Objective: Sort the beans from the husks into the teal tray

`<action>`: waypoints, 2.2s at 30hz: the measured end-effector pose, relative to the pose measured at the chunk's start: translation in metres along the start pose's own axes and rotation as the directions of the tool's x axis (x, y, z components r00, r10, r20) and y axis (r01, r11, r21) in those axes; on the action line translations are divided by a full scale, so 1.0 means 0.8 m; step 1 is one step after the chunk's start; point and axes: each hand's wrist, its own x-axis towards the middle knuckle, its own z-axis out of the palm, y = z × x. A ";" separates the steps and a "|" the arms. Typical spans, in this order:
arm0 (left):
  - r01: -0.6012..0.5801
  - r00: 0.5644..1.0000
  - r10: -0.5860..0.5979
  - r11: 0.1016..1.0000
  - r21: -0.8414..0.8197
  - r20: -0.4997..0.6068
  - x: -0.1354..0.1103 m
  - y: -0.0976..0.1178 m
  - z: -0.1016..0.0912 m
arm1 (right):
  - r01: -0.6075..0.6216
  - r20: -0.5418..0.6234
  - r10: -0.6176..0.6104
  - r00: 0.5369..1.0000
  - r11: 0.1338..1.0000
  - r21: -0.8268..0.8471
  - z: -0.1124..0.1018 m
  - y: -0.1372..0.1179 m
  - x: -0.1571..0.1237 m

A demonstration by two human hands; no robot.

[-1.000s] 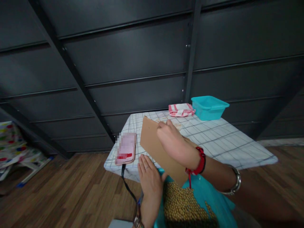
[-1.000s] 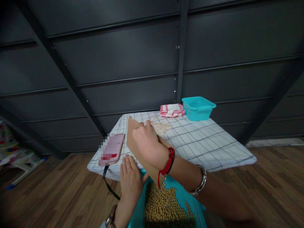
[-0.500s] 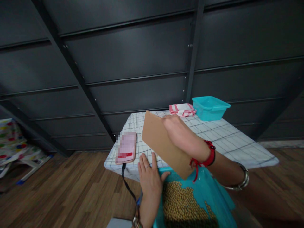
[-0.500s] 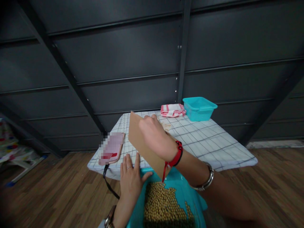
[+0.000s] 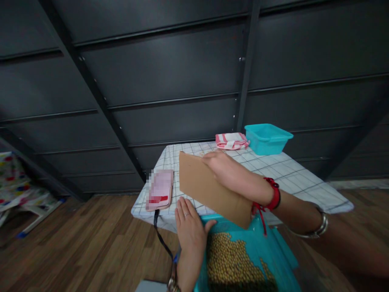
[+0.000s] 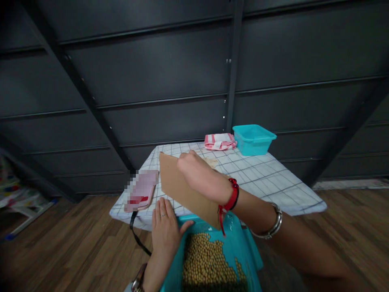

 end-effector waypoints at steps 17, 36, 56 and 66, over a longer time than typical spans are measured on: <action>-0.020 1.000 0.020 1.000 -0.009 -0.014 0.000 -0.001 -0.002 | 0.203 -0.152 -0.212 0.965 0.976 -0.073 -0.060 0.063 -0.022; -0.039 0.999 0.039 0.999 0.017 -0.007 0.003 0.011 0.005 | 0.343 -0.296 -0.405 0.865 0.908 -0.239 -0.013 0.105 -0.137; -0.010 1.000 0.010 1.000 0.019 0.024 0.003 -0.003 0.005 | 0.335 -0.277 -0.381 0.882 0.921 -0.198 -0.014 0.107 -0.126; -0.035 0.999 0.037 0.996 0.080 -0.018 -0.001 -0.005 0.004 | 0.411 -0.263 -0.458 0.849 0.886 -0.216 0.006 0.094 -0.097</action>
